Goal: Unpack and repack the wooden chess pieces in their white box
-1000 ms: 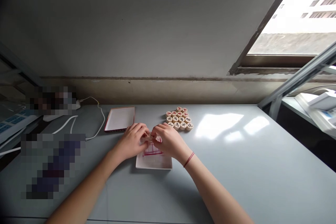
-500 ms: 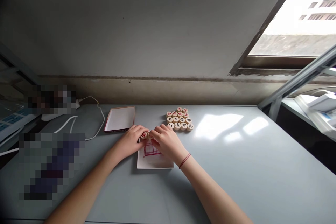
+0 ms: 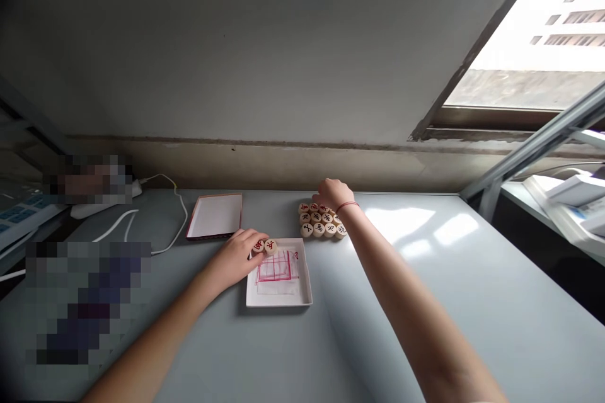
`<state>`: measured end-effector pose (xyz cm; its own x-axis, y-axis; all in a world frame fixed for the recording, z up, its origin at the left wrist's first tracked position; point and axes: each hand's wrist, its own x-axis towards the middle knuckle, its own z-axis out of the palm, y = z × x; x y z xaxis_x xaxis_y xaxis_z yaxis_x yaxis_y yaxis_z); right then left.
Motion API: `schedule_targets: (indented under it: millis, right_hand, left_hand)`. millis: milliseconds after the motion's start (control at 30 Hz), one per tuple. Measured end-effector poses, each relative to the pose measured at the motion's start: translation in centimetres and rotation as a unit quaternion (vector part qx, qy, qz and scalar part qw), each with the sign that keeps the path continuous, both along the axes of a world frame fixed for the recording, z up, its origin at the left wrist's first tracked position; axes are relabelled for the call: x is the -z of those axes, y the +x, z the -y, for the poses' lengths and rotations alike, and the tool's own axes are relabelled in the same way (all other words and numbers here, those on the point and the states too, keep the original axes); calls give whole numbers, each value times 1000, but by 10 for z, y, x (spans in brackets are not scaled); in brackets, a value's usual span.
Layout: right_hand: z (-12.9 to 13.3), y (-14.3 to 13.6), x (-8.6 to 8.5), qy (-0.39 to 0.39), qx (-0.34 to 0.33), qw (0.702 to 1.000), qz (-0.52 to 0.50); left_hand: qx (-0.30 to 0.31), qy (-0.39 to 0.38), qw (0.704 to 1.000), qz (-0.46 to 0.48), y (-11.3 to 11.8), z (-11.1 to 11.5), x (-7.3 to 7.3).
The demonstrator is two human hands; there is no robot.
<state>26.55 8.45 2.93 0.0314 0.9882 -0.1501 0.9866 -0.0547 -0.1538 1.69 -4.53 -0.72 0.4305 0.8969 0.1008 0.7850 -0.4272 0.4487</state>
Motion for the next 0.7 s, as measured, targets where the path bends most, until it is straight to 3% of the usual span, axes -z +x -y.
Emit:
schedule_targets:
  millis: [133,233,367,500,600,700]
  right_hand:
    - [-14,-2,4,-39,-14,999,-1]
    - [-16,0,-3,-34,-17,999,-14]
    - [8,-5,-21,22,-28,995,-95]
    - [68,-29,-28,-7,-117,910,-398]
    - [108,-47,-20,-64,-186,840,-506]
    - [127,-52,-9,-49,-160,807,-567]
  left_hand:
    - [-1,11,1000,-6,0,0,1]
    - [-5,11,1000,-5,-1,0,-1]
    - [-9,37,999,21,1,3,-11]
    - [-8,82,990,112,8,8,-18]
    - [7,104,979,177,15,12,-18]
    - [24,112,970,215,20,13,-15]
